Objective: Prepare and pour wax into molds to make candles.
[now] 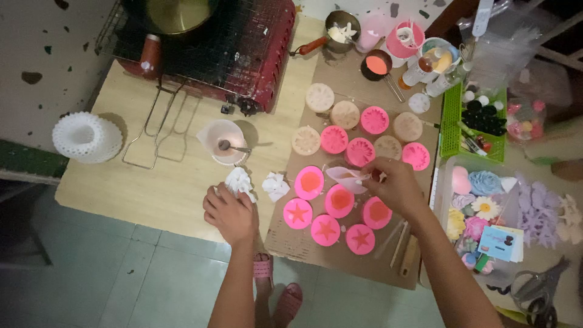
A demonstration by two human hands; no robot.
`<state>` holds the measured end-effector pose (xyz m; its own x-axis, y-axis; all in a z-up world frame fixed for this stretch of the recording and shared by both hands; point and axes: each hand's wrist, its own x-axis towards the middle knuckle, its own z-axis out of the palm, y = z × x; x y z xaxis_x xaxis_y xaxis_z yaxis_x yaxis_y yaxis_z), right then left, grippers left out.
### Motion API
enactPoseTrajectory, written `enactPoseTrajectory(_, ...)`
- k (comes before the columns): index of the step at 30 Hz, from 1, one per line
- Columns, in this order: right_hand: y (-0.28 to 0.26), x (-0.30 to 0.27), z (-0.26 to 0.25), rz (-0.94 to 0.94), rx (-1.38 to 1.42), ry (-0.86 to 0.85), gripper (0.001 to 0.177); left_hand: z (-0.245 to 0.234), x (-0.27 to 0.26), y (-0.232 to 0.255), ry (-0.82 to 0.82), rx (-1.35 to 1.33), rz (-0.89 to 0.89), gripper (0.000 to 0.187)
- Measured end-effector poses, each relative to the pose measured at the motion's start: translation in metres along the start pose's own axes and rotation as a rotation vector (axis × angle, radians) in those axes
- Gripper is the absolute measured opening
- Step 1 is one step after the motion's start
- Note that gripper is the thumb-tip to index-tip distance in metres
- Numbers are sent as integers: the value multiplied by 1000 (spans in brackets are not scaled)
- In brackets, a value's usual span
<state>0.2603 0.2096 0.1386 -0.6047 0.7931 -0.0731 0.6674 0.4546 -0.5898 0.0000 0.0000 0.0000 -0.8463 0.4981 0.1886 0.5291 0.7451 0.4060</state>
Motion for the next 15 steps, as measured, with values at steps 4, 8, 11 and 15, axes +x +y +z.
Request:
enactPoseTrajectory(4,-6,-8,-3,66,30,22,23,-5,0,3,-17,-6,-14,50)
enactPoseTrajectory(8,2,-12,-6,44,97,74,21,0,-2,0,4,13,-7,50)
enactPoseTrajectory(11,10,-9,-11,31,102,122,22,2,-2,-1,3,23,-4,52)
enactPoseTrajectory(15,8,2,-25,108,138,180,21,-2,0,3,1,17,-17,52)
